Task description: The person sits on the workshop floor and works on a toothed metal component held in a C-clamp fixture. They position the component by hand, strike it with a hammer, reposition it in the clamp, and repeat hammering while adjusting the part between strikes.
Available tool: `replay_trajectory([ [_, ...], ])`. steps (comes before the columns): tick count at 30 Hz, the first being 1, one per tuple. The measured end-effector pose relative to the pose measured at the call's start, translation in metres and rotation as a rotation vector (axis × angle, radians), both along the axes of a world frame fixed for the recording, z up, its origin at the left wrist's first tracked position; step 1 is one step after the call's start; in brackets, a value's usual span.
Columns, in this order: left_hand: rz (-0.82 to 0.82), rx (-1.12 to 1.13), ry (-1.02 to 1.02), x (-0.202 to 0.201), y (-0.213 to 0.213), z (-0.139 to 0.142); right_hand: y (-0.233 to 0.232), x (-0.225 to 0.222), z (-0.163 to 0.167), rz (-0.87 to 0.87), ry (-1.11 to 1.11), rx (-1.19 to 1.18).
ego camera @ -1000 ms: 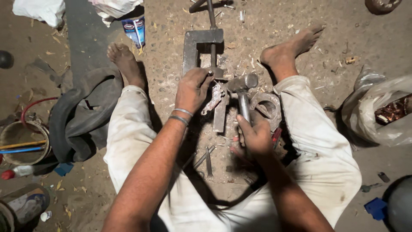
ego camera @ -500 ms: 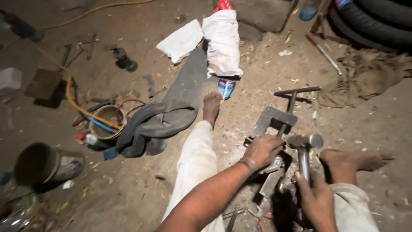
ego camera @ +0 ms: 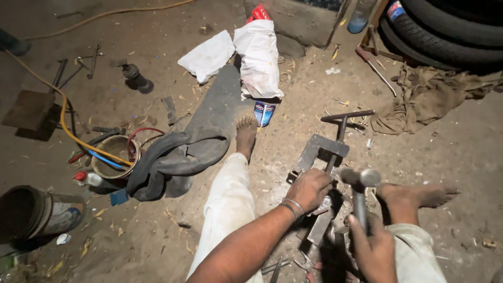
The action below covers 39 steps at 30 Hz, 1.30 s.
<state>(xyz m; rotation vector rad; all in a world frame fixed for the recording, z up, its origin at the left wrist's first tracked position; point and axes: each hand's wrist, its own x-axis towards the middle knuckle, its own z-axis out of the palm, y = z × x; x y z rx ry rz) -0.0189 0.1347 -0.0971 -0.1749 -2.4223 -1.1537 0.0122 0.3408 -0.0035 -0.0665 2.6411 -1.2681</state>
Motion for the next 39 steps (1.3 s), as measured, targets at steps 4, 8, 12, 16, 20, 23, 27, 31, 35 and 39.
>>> replay_trajectory([
  [4,0.013,-0.014,-0.049,0.005,0.002,0.005,0.004,0.01,-0.007,-0.016,0.215,-0.326],
  [8,-0.002,-0.072,-0.045,0.0,-0.002,0.013,-0.002,-0.001,-0.024,0.034,-0.033,-0.017],
  [12,-0.049,-0.091,0.019,0.005,-0.001,0.016,0.023,0.008,-0.042,-0.128,-0.161,-0.172],
  [16,-0.063,-0.124,-0.041,0.007,0.0,0.012,0.049,0.038,-0.076,-0.366,-0.31,-0.446],
  [20,-0.047,-0.154,-0.075,0.006,0.0,0.011,0.062,0.038,-0.118,-0.256,-0.359,-0.31],
  [23,-0.031,-0.128,-0.096,0.007,0.001,0.016,0.07,0.035,-0.144,-0.281,-0.327,-0.276],
  [27,-0.007,-0.136,-0.137,0.004,0.003,0.023,0.082,0.036,-0.17,-0.128,-0.165,-0.219],
  [31,0.009,-0.154,-0.124,0.003,0.003,0.021,0.088,0.028,-0.197,-0.129,-0.278,-0.198],
  [35,0.003,-0.186,-0.137,0.005,0.003,0.014,0.095,0.014,-0.213,0.033,-0.121,0.022],
  [39,0.011,-0.222,-0.13,0.004,0.004,0.011,0.091,0.007,-0.215,-0.008,-0.25,0.044],
])
